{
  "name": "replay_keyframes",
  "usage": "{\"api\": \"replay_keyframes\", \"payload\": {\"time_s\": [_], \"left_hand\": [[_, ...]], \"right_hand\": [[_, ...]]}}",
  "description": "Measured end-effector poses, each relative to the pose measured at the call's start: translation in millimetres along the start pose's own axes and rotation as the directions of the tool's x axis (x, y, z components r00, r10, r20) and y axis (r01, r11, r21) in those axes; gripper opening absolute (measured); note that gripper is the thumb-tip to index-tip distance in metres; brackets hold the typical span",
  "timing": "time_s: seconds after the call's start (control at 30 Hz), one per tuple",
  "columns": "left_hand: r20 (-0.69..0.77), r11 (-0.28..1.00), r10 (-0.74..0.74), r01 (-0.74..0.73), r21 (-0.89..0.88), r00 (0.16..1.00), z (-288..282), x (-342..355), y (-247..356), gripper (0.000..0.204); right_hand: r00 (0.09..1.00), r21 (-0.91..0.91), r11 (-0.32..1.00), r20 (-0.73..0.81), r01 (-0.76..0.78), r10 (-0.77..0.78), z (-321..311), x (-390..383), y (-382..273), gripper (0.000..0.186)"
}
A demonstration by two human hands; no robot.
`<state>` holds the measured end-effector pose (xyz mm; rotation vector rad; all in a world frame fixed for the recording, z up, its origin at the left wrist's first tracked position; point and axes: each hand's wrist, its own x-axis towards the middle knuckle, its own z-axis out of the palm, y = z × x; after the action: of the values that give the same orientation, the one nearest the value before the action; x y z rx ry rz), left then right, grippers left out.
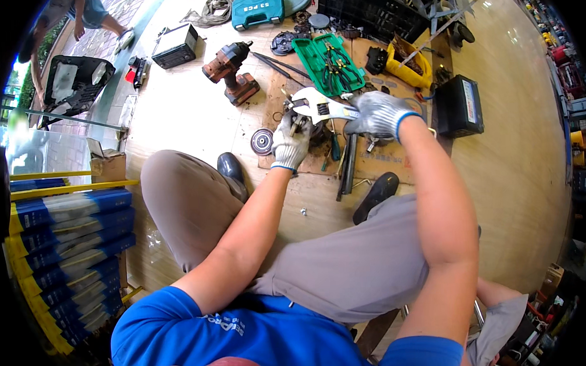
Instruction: The person sits on the floor and uses a wrench to tighten or loosen bolts on a mechanical part, likely a motor or engine component. They manipulate the part with gloved hands, adjusting the wrench and repositioning the object throughout the process.
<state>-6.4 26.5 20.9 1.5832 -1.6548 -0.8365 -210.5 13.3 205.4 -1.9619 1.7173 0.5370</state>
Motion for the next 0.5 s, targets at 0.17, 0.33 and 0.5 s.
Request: {"api": "replay_keyframes", "payload": {"time_s": [0.17,0.33,0.5], "left_hand": [[-0.054,0.994,0.072,-0.076,-0.073,0.996,10.5,-1.9,-14.6,0.044],[-0.101,0.97,0.116,-0.135,-0.204,0.988,8.0,-2.5,2.0,0.028],[-0.311,0.975,-0.098,0.154,0.162,0.945,7.8,-26.1,8.5,0.084]], "right_hand": [[0.993,0.048,0.993,0.032,-0.111,0.11,-12.1,-42.8,8.1,0.054],[0.982,0.058,0.982,-0.052,-0.178,0.181,-5.7,-62.1,13.3,0.045],[0.989,0.002,0.991,-0.063,-0.135,0.135,-2.9,-59.4,15.3,0.05]]}}
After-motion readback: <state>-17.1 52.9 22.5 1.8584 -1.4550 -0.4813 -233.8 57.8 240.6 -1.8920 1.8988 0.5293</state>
